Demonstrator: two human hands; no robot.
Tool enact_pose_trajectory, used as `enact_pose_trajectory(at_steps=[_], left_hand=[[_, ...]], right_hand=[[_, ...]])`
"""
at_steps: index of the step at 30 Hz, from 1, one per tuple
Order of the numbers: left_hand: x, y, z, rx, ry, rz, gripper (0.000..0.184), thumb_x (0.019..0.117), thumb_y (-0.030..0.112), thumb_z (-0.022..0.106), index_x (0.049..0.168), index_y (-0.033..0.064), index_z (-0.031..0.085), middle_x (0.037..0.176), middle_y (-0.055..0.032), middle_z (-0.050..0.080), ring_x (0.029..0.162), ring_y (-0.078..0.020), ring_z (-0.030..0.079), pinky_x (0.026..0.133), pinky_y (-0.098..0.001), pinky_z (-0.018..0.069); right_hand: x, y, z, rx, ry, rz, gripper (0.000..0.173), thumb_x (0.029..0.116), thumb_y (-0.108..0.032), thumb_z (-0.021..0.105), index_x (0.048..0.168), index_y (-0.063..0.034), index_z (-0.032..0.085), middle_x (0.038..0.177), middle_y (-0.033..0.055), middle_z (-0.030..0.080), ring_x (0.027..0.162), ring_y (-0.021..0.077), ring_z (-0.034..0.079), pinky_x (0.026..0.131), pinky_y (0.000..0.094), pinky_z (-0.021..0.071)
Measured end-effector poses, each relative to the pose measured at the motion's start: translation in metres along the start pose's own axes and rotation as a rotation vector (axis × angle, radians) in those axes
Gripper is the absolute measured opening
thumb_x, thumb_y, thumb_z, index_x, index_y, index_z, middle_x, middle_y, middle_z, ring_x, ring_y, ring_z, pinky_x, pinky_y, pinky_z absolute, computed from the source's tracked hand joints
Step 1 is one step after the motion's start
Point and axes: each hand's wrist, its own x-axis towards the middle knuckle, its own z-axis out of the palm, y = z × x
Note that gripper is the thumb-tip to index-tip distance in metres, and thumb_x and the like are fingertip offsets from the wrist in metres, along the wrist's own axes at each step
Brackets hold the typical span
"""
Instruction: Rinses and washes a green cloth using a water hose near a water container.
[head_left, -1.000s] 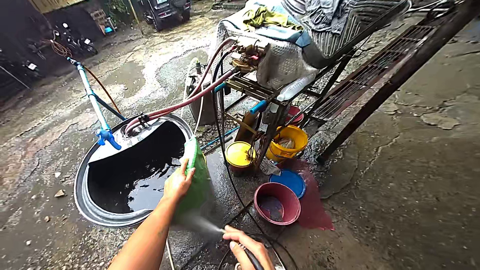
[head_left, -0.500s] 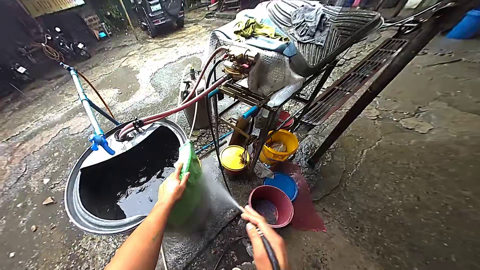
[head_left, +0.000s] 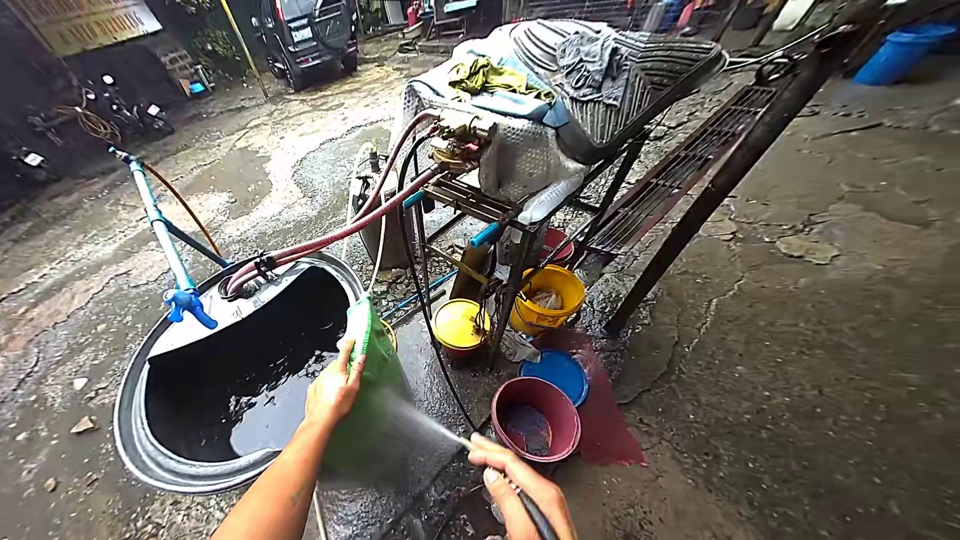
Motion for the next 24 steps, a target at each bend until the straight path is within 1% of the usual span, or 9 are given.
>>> enact_pose_trajectory(at_steps=[3, 5, 9, 10, 12, 15, 17, 21, 24], left_hand=[[0.0, 0.002, 0.0, 0.007, -0.009, 0.001, 0.057, 0.1057, 0.064, 0.026, 0.16, 0.0462, 0.029, 0.126, -0.0125, 0.071, 0.11, -0.0392, 0.069, 0.088, -0.0681, 0.0523], [-0.001, 0.001, -0.001, 0.005, -0.01, -0.006, 0.056, 0.1059, 0.064, 0.027, 0.159, 0.0467, 0.029, 0.123, -0.0133, 0.071, 0.109, -0.0396, 0.069, 0.087, -0.0683, 0.0524], [0.002, 0.0, 0.0, -0.012, -0.026, 0.011, 0.058, 0.1058, 0.064, 0.026, 0.16, 0.0442, 0.03, 0.13, -0.0136, 0.069, 0.116, -0.0393, 0.067, 0.093, -0.0681, 0.0503], [0.003, 0.001, 0.0, -0.005, -0.026, 0.013, 0.059, 0.1056, 0.064, 0.026, 0.16, 0.0438, 0.03, 0.129, -0.0139, 0.069, 0.116, -0.0393, 0.067, 0.094, -0.0674, 0.0504], [0.002, 0.002, 0.0, 0.007, -0.02, 0.01, 0.058, 0.1057, 0.064, 0.026, 0.16, 0.0439, 0.032, 0.127, -0.0142, 0.07, 0.115, -0.0391, 0.067, 0.093, -0.0666, 0.0509], [0.0, 0.001, -0.001, 0.007, -0.014, 0.005, 0.056, 0.1075, 0.06, 0.025, 0.16, 0.0421, 0.032, 0.129, -0.0148, 0.069, 0.116, -0.0387, 0.067, 0.094, -0.0661, 0.0505], [0.0, 0.001, -0.003, 0.018, -0.01, 0.013, 0.057, 0.1083, 0.058, 0.022, 0.162, 0.0403, 0.029, 0.127, -0.016, 0.069, 0.115, -0.0389, 0.067, 0.095, -0.0648, 0.0507], [-0.004, 0.004, -0.003, 0.011, 0.058, 0.023, 0.06, 0.1084, 0.055, 0.024, 0.163, 0.0304, 0.029, 0.132, -0.0157, 0.067, 0.119, -0.0369, 0.066, 0.1, -0.0606, 0.0506], [-0.005, 0.007, -0.006, -0.034, 0.092, -0.1, 0.062, 0.1084, 0.053, 0.027, 0.162, 0.0222, 0.033, 0.126, -0.0187, 0.07, 0.116, -0.039, 0.067, 0.097, -0.0618, 0.0514]], right_hand=[[0.036, 0.02, -0.019, 0.028, 0.164, 0.036, 0.035, 0.1006, -0.013, 0.044, 0.115, -0.0044, 0.074, 0.125, 0.0074, 0.073, 0.125, 0.0203, 0.065, 0.108, 0.0413, 0.0536], [0.051, 0.03, -0.032, 0.067, 0.179, 0.098, 0.035, 0.1006, -0.015, 0.043, 0.114, -0.0073, 0.075, 0.123, 0.0048, 0.074, 0.122, 0.0189, 0.066, 0.103, 0.0405, 0.0566], [0.047, 0.04, -0.049, 0.021, -0.106, 0.249, 0.032, 0.0984, -0.016, 0.046, 0.11, -0.0138, 0.076, 0.108, -0.0007, 0.076, 0.098, 0.0127, 0.07, 0.084, 0.0358, 0.0588], [0.045, 0.036, -0.05, 0.004, -0.143, 0.259, 0.032, 0.0983, -0.015, 0.046, 0.11, -0.0149, 0.076, 0.109, -0.0018, 0.076, 0.099, 0.0116, 0.071, 0.085, 0.0355, 0.0595], [0.043, 0.02, -0.05, 0.064, -0.065, 0.199, 0.033, 0.0982, -0.012, 0.044, 0.11, -0.011, 0.076, 0.114, 0.0017, 0.076, 0.107, 0.0152, 0.071, 0.091, 0.0375, 0.0601], [0.053, -0.015, -0.054, 0.233, 0.159, 0.058, 0.035, 0.098, -0.011, 0.041, 0.109, -0.0012, 0.072, 0.118, 0.015, 0.074, 0.116, 0.0314, 0.068, 0.095, 0.0471, 0.0598], [0.06, -0.026, -0.061, 0.238, 0.24, 0.0, 0.034, 0.0987, -0.012, 0.042, 0.107, -0.0009, 0.072, 0.12, 0.0172, 0.073, 0.119, 0.0357, 0.067, 0.098, 0.0488, 0.0595], [0.047, -0.036, -0.069, 0.238, 0.116, 0.035, 0.034, 0.0977, -0.007, 0.04, 0.108, -0.0004, 0.072, 0.119, 0.0155, 0.074, 0.117, 0.0319, 0.068, 0.092, 0.0445, 0.0606], [0.031, -0.062, -0.065, 0.246, 0.121, -0.052, 0.035, 0.0969, -0.004, 0.039, 0.108, 0.0026, 0.071, 0.122, 0.0189, 0.072, 0.122, 0.0353, 0.066, 0.103, 0.0473, 0.0567]])
